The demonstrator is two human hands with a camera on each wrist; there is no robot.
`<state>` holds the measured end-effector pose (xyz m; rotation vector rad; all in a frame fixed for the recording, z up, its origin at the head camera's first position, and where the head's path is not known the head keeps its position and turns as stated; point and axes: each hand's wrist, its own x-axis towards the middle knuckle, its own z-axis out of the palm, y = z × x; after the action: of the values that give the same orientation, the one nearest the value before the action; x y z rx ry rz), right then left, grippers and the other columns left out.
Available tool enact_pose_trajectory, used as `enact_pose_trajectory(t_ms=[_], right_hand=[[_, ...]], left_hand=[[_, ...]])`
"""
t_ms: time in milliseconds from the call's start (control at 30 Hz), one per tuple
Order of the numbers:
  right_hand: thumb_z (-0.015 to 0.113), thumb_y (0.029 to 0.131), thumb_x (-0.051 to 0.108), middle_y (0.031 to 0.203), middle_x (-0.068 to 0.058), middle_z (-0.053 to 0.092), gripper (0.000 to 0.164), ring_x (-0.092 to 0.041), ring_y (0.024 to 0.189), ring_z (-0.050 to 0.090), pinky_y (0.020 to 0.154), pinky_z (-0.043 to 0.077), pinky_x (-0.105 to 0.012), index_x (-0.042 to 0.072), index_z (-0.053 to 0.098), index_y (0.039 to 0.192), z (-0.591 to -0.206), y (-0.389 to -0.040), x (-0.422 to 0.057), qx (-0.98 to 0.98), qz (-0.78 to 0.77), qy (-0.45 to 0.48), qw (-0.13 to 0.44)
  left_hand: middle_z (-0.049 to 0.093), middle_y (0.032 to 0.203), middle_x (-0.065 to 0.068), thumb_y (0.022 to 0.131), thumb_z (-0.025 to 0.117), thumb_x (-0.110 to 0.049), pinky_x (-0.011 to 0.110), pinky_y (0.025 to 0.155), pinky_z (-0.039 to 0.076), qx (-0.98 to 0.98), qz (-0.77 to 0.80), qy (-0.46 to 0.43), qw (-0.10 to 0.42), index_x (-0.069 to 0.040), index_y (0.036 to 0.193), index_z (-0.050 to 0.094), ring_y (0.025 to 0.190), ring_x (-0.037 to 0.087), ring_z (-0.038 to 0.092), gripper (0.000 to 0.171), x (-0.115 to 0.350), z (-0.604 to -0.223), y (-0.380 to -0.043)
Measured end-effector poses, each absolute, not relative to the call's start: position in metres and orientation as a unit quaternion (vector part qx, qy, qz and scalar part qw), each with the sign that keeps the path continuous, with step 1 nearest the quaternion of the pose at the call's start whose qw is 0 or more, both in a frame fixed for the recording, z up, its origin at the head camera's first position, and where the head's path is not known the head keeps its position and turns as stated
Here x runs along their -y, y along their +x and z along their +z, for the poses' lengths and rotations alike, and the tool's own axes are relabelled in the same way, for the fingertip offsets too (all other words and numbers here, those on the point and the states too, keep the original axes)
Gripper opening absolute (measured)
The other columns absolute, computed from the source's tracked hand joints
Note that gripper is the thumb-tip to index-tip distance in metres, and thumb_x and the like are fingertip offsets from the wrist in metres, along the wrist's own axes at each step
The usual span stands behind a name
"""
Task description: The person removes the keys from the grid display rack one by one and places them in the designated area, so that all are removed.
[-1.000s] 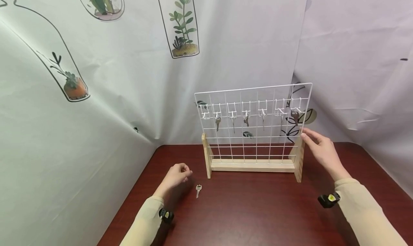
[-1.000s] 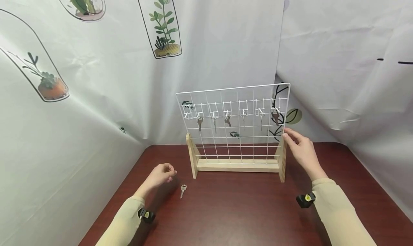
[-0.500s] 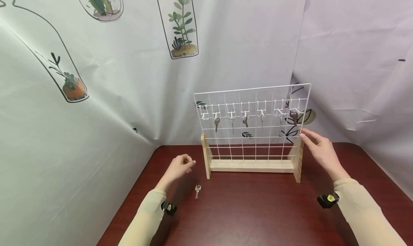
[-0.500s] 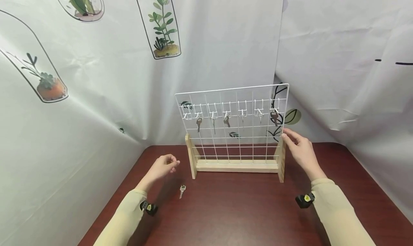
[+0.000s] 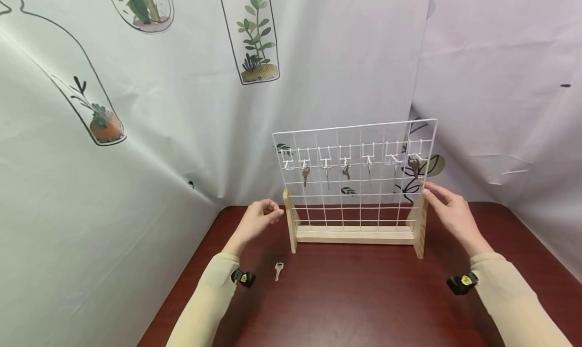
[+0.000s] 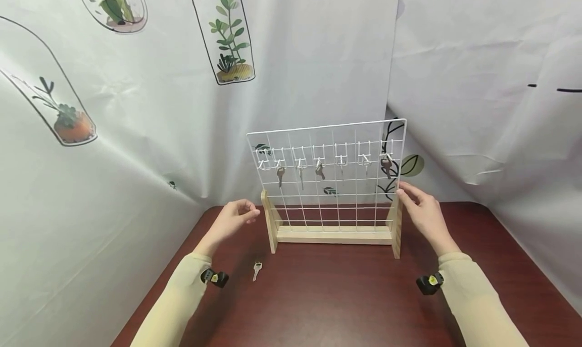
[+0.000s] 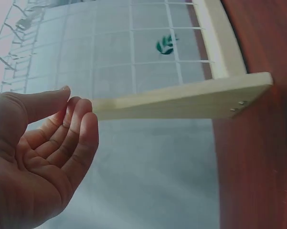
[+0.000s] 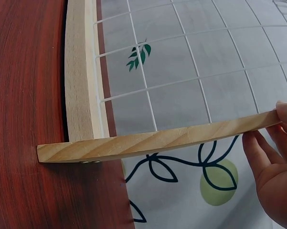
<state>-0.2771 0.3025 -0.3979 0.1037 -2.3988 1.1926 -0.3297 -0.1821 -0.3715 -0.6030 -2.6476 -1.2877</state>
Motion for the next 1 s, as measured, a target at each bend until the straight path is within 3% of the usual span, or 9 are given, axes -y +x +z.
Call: enact_pose_trajectory(t_ms=[133, 367, 467, 667, 800, 1000], right_hand=[[0.052, 0.105, 0.042, 0.141, -0.026, 0.053, 0.054, -0.05, 0.131, 0.046, 0.1, 0.037, -0.066, 0.007, 0.053, 0.146, -0.397, -0.277, -0.303, 0.871, 0.434, 0.035, 0.229], [0.053, 0.105, 0.04, 0.139, -0.025, 0.055, 0.051, -0.048, 0.128, 0.049, 0.1, 0.041, -0.059, 0.008, 0.054, 0.145, -0.397, -0.276, -0.302, 0.873, 0.426, 0.036, 0.234], [0.054, 0.105, 0.039, 0.139, -0.025, 0.055, 0.051, -0.047, 0.128, 0.049, 0.1, 0.042, -0.057, 0.006, 0.055, 0.144, -0.397, -0.276, -0.302, 0.873, 0.425, 0.037, 0.235], [0.053, 0.105, 0.039, 0.14, -0.027, 0.054, 0.052, -0.049, 0.13, 0.048, 0.1, 0.04, -0.064, 0.006, 0.054, 0.144, -0.396, -0.275, -0.302, 0.872, 0.428, 0.039, 0.232], [0.053, 0.105, 0.041, 0.14, -0.026, 0.055, 0.052, -0.048, 0.13, 0.048, 0.1, 0.04, -0.062, 0.007, 0.054, 0.145, -0.396, -0.275, -0.302, 0.875, 0.426, 0.035, 0.229], [0.053, 0.105, 0.04, 0.141, -0.027, 0.053, 0.052, -0.049, 0.131, 0.046, 0.099, 0.039, -0.065, 0.005, 0.054, 0.145, -0.395, -0.275, -0.302, 0.874, 0.429, 0.036, 0.224]], left_hand=[[0.069, 0.078, 0.007, 0.095, 0.071, -0.015, 0.029, 0.067, 0.053, 0.873, -0.435, -0.207, 0.079, -0.006, 0.089, 0.066, 0.074, 0.025, 0.066, 0.013, 0.174, -0.361, -0.332], [0.069, 0.078, 0.007, 0.096, 0.07, -0.016, 0.028, 0.066, 0.051, 0.86, -0.451, -0.222, 0.09, -0.005, 0.09, 0.067, 0.08, 0.041, 0.066, 0.013, 0.163, -0.346, -0.333], [0.068, 0.077, 0.007, 0.096, 0.071, -0.018, 0.027, 0.066, 0.049, 0.857, -0.451, -0.231, 0.1, -0.006, 0.089, 0.067, 0.08, 0.042, 0.066, 0.014, 0.159, -0.341, -0.334], [0.069, 0.079, 0.011, 0.096, 0.07, -0.018, 0.027, 0.067, 0.051, 0.85, -0.455, -0.239, 0.113, -0.005, 0.091, 0.067, 0.075, 0.03, 0.066, 0.015, 0.151, -0.333, -0.334], [0.07, 0.08, 0.008, 0.096, 0.071, -0.016, 0.026, 0.068, 0.054, 0.844, -0.465, -0.238, 0.12, -0.005, 0.091, 0.069, 0.073, 0.021, 0.066, 0.012, 0.146, -0.329, -0.334], [0.071, 0.082, 0.007, 0.096, 0.07, -0.018, 0.025, 0.065, 0.051, 0.836, -0.472, -0.244, 0.134, -0.005, 0.093, 0.07, 0.076, 0.024, 0.066, 0.013, 0.143, -0.325, -0.333]])
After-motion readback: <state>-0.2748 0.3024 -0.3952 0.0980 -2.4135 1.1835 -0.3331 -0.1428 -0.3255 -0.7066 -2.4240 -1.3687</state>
